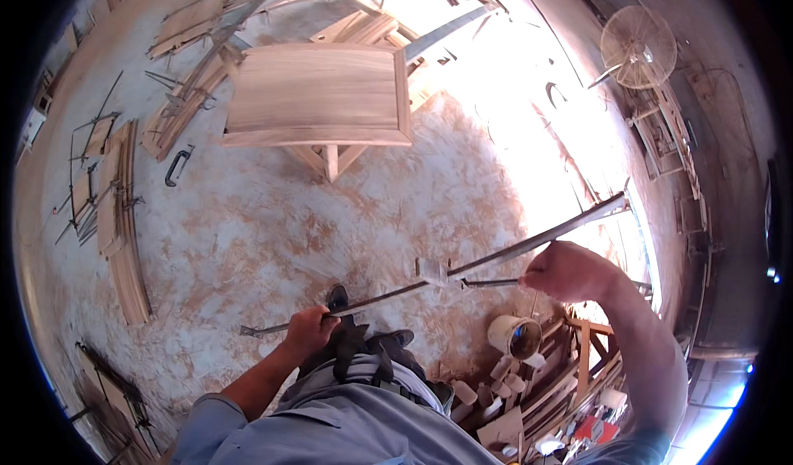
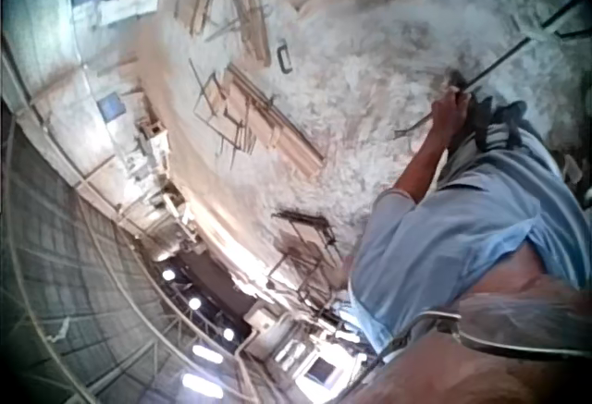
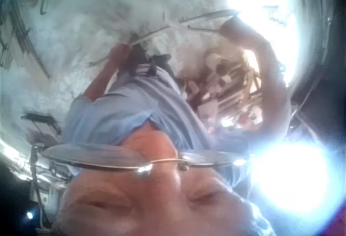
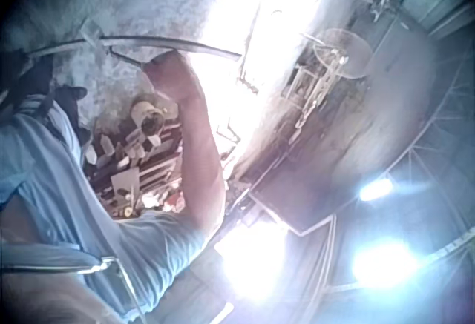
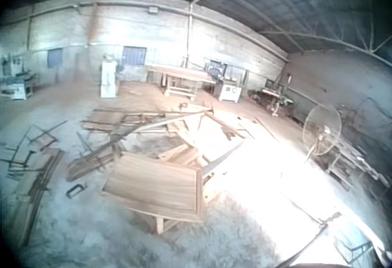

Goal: The person retrieves a metal bar clamp and a wrench from a pile of tools. They then use the wrench to tighten the clamp onto a wooden cabinet door resting on a workbench, securing the wood pieces together.

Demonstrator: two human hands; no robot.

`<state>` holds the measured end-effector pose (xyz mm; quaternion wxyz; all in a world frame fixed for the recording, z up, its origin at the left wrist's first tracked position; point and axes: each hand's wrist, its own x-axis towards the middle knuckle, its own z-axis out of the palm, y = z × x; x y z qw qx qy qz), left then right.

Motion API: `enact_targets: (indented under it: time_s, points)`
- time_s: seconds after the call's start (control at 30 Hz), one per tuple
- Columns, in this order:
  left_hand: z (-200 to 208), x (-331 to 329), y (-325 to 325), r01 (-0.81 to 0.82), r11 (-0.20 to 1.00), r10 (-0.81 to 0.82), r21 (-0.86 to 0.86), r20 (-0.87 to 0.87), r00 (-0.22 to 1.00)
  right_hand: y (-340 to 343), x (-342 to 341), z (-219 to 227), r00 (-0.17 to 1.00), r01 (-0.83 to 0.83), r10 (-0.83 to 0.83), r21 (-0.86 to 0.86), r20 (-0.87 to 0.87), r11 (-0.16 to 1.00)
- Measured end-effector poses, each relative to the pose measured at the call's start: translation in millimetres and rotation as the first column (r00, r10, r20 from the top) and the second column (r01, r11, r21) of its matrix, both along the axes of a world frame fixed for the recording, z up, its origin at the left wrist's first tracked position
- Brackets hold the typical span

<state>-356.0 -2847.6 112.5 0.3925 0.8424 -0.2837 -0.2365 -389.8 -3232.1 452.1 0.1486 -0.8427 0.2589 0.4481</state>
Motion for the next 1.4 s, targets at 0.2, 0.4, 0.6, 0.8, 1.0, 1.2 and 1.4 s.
enact_targets:
  time_s: [0.2, 0.4, 0.6, 0.8, 1.0, 1.2, 1.4]
  points:
    - [4.2, 24.1, 9.2, -0.035, 0.998, 0.037, -0.056, 0.039, 0.999, 35.4, 35.2, 14.4, 0.984, -0.148, 0.16, -0.127, 0.083, 0.981]
    - [13.7, 50.9, 1.0, -0.019, 1.0, 0.015, 0.02, 0.184, 0.983, 38.3, 57.9, 6.4, 0.982, -0.159, 0.178, -0.235, 0.066, 0.959]
    - [3.0, 68.5, 2.1, -0.02, 0.999, 0.01, 0.051, 0.204, 0.979, 17.4, 52.6, -22.8, 0.994, 0.026, -0.014, -0.115, 0.107, 0.993]
    - [27.4, 81.0, -58.3, -0.184, 0.983, 0.186, -0.026, 0.141, 0.972, 13.9, 24.8, -97.7, 0.776, 0.44, -0.43, 0.091, 0.462, 0.893]
    - [33.8, 84.4, -135.2, -0.367, 0.92, 0.374, -0.134, 0.031, 0.927, 22.2, 100.7, -144.2, 0.189, 0.38, -0.719, 0.625, 0.669, 0.682]
    - [50.8, 107.6, -127.1, -0.46, 0.884, 0.407, -0.081, -0.348, 0.844, 43.0, 132.4, -194.6, 0.277, -0.051, -0.891, 0.931, 0.361, 0.361]
    - [104.3, 119.7, -109.9, -0.366, 0.928, 0.291, -0.064, -0.488, 0.823, 6.1, 182.2, -218.5, 0.051, -0.325, -0.453, 0.443, 0.89, 0.835]
